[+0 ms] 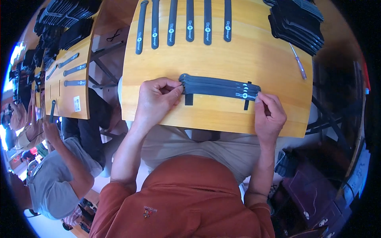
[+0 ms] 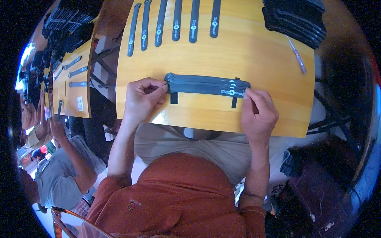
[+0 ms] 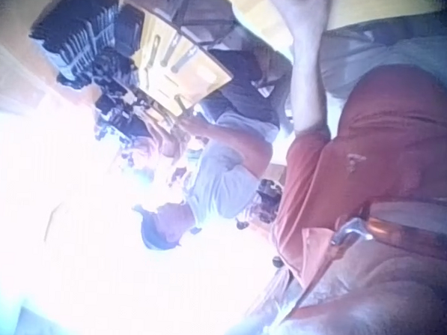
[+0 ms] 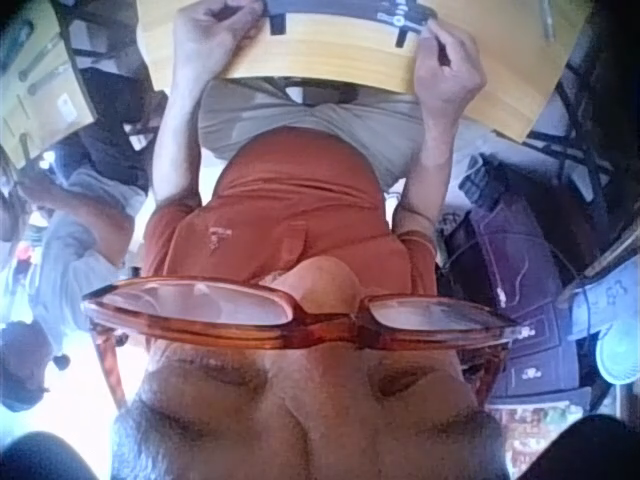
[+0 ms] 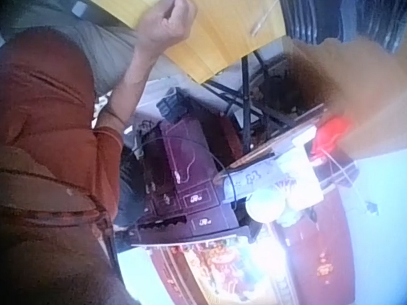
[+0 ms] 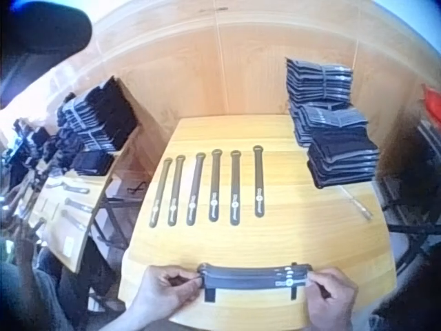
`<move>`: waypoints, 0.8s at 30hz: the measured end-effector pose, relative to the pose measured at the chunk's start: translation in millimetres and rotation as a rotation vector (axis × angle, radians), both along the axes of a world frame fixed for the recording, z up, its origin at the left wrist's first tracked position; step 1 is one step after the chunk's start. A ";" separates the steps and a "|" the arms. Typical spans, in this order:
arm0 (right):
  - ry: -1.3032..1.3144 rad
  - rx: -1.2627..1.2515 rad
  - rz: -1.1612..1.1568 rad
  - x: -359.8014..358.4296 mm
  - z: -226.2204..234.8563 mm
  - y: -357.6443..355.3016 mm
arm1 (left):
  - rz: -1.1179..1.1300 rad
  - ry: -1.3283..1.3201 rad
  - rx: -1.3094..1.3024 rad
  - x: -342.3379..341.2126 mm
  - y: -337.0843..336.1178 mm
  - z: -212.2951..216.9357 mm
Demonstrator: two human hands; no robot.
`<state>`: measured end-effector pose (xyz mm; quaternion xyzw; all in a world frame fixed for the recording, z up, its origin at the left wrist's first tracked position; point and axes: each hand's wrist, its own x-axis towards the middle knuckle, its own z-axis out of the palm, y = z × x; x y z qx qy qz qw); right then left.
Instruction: Aligning and stacking small black straps on a wooden surface in a manufacturing setting.
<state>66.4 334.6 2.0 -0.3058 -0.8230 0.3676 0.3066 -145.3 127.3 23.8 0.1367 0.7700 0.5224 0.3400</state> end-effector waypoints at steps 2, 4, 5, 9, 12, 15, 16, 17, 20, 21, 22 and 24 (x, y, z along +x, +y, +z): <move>-0.006 0.024 0.001 0.7 -2.6 1.5 | -0.012 0.018 -0.014 -0.5 -0.2 2.0; -0.005 0.018 0.003 -0.5 -2.1 0.4 | -0.025 0.036 -0.027 -0.5 -0.5 2.9; -0.004 0.014 0.003 -0.9 -1.6 0.2 | -0.020 0.031 -0.024 -0.4 -0.3 3.3; -0.007 0.023 0.007 -0.4 -1.1 0.8 | -0.023 0.026 -0.021 -0.6 -0.8 3.1; -0.004 0.051 0.010 0.8 -2.5 1.3 | -0.014 0.037 -0.024 0.2 -0.5 0.5; 0.003 -0.018 0.003 0.9 -5.0 0.0 | -0.011 0.072 -0.040 0.2 -2.0 -4.6; 0.016 0.012 0.009 0.5 -6.3 0.7 | -0.015 0.071 -0.035 0.0 -1.7 -4.4; 0.029 0.042 0.015 0.5 -6.6 1.2 | -0.016 0.058 -0.036 -0.1 -1.4 -4.0; 0.000 0.019 0.007 0.1 -4.8 -0.6 | -0.015 0.044 -0.030 -0.8 -2.8 -3.8; -0.001 0.023 0.003 0.3 -4.4 -0.6 | -0.015 0.040 -0.021 -0.4 -2.3 -4.4; 0.000 0.041 0.007 0.4 -4.4 -0.4 | -0.018 0.039 -0.016 0.1 -1.2 -3.0; 0.001 0.062 0.008 0.4 -4.8 -0.7 | 0.007 0.029 -0.046 1.0 1.0 1.4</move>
